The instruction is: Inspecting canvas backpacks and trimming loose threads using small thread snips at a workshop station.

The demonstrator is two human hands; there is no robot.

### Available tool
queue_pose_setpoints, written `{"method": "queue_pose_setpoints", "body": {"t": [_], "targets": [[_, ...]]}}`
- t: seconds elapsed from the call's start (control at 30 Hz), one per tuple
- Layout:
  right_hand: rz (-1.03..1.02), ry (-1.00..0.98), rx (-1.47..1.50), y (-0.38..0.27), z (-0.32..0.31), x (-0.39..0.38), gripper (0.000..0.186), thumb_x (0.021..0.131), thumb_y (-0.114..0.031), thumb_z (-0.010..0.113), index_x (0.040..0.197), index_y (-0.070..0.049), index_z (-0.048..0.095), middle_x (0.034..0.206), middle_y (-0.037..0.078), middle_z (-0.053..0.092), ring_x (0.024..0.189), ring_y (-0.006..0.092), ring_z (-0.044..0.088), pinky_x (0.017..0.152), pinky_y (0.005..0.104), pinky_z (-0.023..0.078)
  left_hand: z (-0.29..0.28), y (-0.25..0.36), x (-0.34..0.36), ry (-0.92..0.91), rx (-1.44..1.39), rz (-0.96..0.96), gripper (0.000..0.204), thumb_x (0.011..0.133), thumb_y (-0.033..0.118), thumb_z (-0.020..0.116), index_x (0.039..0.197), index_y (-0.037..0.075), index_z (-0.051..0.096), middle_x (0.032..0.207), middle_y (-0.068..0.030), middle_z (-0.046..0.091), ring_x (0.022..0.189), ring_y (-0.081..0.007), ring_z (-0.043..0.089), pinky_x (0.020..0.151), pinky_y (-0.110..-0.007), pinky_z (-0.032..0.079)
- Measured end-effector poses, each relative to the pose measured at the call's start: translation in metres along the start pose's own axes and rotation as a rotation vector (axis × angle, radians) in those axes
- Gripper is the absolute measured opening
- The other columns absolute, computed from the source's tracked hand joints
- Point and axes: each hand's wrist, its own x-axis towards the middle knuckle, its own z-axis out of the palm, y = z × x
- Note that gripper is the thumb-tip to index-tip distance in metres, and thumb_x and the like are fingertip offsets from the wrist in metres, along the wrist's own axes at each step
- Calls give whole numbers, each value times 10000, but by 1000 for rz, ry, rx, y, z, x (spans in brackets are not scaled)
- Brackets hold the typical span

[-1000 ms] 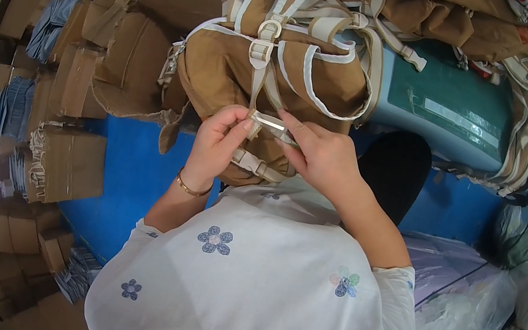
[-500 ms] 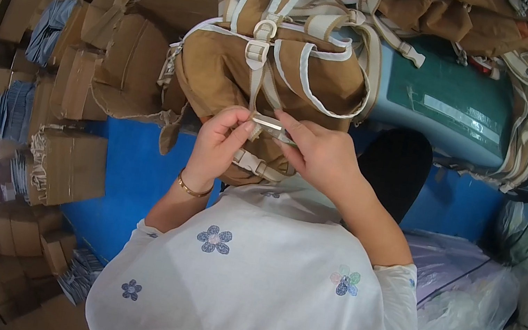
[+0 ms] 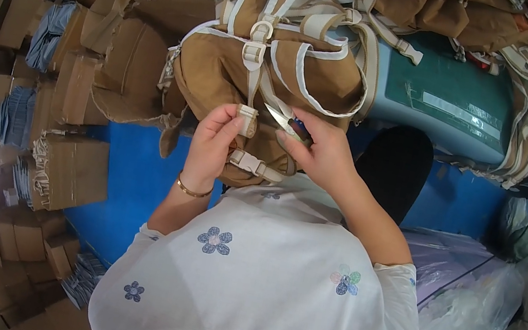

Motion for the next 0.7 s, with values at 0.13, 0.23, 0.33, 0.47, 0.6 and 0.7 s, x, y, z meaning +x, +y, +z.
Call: {"method": "queue_pose_setpoints", "body": {"t": [0.13, 0.23, 0.33, 0.47, 0.6, 0.7], "targets": [[197, -73, 458, 12, 11, -6, 438, 789, -195, 716, 1127, 26, 546, 863, 39, 631, 746, 75, 554, 654, 228, 466, -2, 5, -3, -215, 387, 184, 185, 848, 16, 568, 1031, 9, 591, 939, -32, 592, 847, -110, 545, 746, -228, 437], [158, -133, 526, 19, 16, -7, 432, 777, -162, 729, 1113, 24, 531, 884, 0, 614, 761, 51, 532, 663, 209, 460, 0, 10, -5, -339, 558, 272, 225, 767, -2, 631, 990, 28, 630, 879, -75, 582, 808, -179, 556, 704, -261, 441], [154, -174, 513, 17, 14, -7, 397, 781, -124, 714, 1098, 10, 516, 893, 15, 619, 754, 50, 532, 651, 206, 457, -5, 8, -4, -307, 587, 212, 176, 783, 11, 630, 959, 21, 640, 847, -67, 584, 786, -161, 553, 684, -252, 435], [190, -134, 568, 18, 19, -8, 389, 791, -101, 694, 1115, -3, 505, 917, 18, 621, 755, 46, 527, 654, 199, 449, -6, 2, -3, -184, 498, 90, 138, 793, 28, 637, 930, 8, 644, 800, -61, 579, 734, -147, 544, 656, -246, 427], [199, -115, 609, 18, 20, -7, 384, 797, -102, 685, 1117, 1, 502, 923, 21, 619, 773, 51, 532, 676, 200, 452, -5, 0, -1, -146, 460, 68, 121, 783, 30, 643, 899, -3, 635, 784, -60, 572, 699, -141, 536, 632, -246, 425], [215, -69, 664, 19, 24, -5, 373, 799, -98, 679, 1109, 11, 503, 932, 28, 618, 795, 58, 537, 703, 206, 455, 5, 7, -2, -160, 668, 210, 120, 766, 26, 651, 876, -11, 624, 771, -54, 564, 690, -135, 533, 620, -241, 421]]}}
